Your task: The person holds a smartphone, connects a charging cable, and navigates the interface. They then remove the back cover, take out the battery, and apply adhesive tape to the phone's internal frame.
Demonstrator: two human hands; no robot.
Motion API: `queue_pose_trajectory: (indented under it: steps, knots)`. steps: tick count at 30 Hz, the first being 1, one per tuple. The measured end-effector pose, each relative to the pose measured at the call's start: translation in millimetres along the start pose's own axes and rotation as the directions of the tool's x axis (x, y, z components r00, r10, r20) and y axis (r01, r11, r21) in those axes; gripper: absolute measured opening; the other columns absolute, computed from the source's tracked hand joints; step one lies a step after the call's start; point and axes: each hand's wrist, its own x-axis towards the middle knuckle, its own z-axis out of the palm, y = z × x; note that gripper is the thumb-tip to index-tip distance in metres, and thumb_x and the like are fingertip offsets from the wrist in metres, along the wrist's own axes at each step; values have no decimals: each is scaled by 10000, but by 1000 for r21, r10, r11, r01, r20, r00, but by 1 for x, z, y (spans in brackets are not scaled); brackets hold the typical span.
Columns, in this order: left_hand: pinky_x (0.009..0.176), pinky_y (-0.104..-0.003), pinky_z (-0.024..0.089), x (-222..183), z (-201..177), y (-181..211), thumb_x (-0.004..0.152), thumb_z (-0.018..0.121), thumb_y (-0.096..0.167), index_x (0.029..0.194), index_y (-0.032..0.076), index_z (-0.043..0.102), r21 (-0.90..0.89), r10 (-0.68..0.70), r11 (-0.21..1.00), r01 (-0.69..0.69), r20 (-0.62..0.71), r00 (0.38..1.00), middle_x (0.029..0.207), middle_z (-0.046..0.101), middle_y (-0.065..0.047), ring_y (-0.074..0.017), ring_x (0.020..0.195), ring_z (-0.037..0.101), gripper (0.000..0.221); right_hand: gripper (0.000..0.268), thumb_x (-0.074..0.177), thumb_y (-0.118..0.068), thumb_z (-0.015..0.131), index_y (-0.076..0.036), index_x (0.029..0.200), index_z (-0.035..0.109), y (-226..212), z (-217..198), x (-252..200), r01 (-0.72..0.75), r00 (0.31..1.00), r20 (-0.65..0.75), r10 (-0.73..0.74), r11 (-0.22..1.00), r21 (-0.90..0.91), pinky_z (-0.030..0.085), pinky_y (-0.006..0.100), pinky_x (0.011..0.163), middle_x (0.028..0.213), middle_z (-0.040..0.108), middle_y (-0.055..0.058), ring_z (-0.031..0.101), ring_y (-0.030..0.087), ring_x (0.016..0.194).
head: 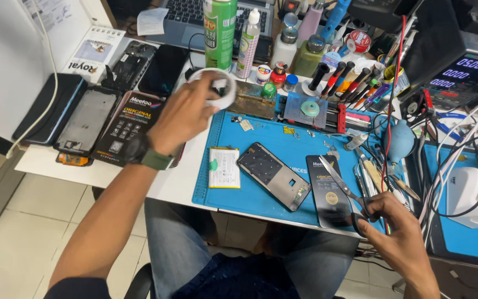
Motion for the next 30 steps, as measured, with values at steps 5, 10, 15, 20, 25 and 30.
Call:
queue_pose_trajectory:
  steps: [5, 10, 15, 20, 25, 30]
  knots:
    - [596, -581, 551, 34, 52, -19, 893, 775, -145, 1513, 13, 461, 166, 173, 972, -165, -33, 984, 999, 707, -232, -456, 889, 696, 713, 226, 914, -207, 824, -49, 948, 666, -9, -1, -7, -18, 1000, -4, 18, 1000, 7, 480, 335, 882, 993, 647, 74, 630, 210, 978]
    - [605, -600, 603, 39, 59, -13, 914, 741, -114, 1507, 45, 430, 231, 197, 955, -188, -16, 980, 1077, 671, -244, -503, 935, 679, 689, 198, 904, -176, 823, -79, 929, 652, -7, -1, -20, -25, 999, -26, 25, 1000, -6, 442, 308, 823, 972, 630, 42, 581, 180, 913]
    - [951, -345, 669, -2, 29, 71, 1024, 764, 242, 1195, 136, 697, -581, -165, 813, -29, -279, 946, 1223, 647, -45, -174, 1138, 673, 212, 223, 922, -152, 813, -27, 914, 628, -11, 30, -31, 0, 999, 46, -28, 858, 514, 712, 302, 722, 970, 604, 110, 616, 212, 874]
    - [907, -292, 666, -50, 4, 149, 1010, 762, 179, 1139, 54, 780, -860, -282, 502, 87, -69, 957, 1002, 791, -58, -162, 918, 790, 180, 572, 997, -516, 828, -27, 1154, 575, -65, 79, -18, -52, 969, 184, -162, 600, 799, 608, 345, 723, 984, 481, 65, 535, 187, 853]
    - [855, -276, 692, -69, 7, 179, 973, 795, 159, 1152, 32, 824, -899, -333, 412, 147, 2, 943, 991, 834, -79, -166, 872, 811, 222, 668, 1015, -654, 824, -67, 1132, 529, -79, 114, -12, -85, 953, 222, -204, 524, 847, 582, 338, 710, 1025, 455, 76, 497, 158, 849]
    - [922, -312, 664, -76, 9, 197, 966, 802, 151, 1498, 106, 562, -863, -334, 498, 89, -96, 938, 933, 811, -83, -167, 950, 783, 585, 541, 1028, -532, 830, -92, 1066, 518, -89, 128, -14, -26, 965, 149, -217, 483, 875, 512, 309, 682, 954, 491, 64, 582, 187, 717]
